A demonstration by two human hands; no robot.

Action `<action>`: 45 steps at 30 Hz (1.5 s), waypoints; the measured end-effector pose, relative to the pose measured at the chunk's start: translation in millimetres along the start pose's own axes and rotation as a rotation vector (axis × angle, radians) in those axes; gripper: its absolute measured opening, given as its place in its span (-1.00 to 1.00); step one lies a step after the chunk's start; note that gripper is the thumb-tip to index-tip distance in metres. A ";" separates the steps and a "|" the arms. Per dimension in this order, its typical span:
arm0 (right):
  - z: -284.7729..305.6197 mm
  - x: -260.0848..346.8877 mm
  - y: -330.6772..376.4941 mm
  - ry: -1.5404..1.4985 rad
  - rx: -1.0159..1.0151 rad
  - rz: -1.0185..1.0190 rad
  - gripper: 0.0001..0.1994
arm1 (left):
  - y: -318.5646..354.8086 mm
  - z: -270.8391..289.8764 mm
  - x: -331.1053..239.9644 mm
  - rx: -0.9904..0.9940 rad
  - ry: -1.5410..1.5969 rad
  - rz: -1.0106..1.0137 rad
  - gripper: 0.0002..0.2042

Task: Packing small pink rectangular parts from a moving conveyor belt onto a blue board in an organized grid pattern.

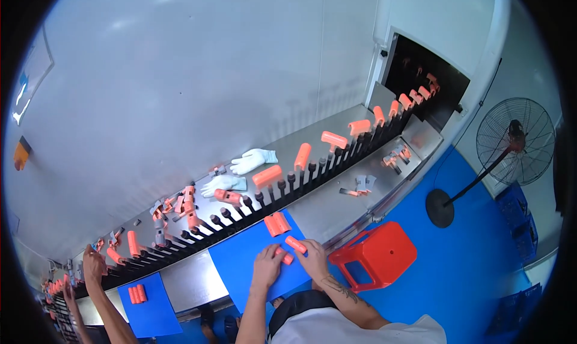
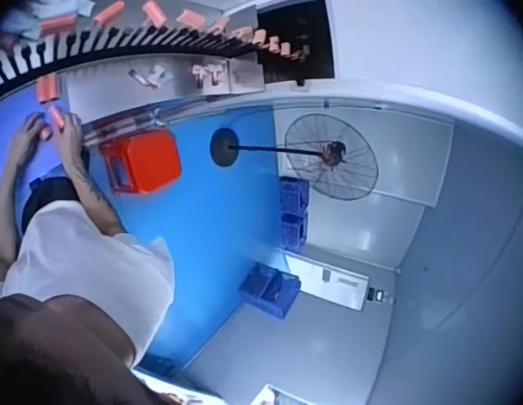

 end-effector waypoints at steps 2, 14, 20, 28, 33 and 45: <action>-9.8 7.6 2.0 0.017 0.035 0.066 -0.73 | 0.3 4.5 15.3 -0.057 0.028 0.094 -0.69; -68.8 35.5 -3.8 0.266 0.277 0.308 -0.70 | 29.0 -1.5 67.2 -0.277 0.470 0.425 -0.61; -64.0 44.9 -49.0 0.470 0.246 0.371 -0.69 | 1.1 -5.6 75.4 -0.281 0.471 0.411 -0.62; -10.2 34.4 -44.5 0.229 0.084 0.243 -0.67 | 11.5 1.8 55.7 -0.457 0.530 0.483 -0.59; 88.6 24.0 -68.0 -0.155 -0.136 0.147 -0.82 | 3.0 41.6 3.0 -0.497 0.661 0.384 -0.68; 142.1 75.0 -192.7 0.108 0.007 0.148 -0.67 | -146.8 188.5 -20.2 -0.035 -0.254 0.321 -0.82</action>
Point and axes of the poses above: each hand's wrist, its own y-axis away from the middle knuckle, its own z-axis out of the back of the hand, x = y × z, the point moved 8 cm from there along -y, towards the middle knuckle, and after that the axes turned 15 degrees about x, right-handed, at the moved point
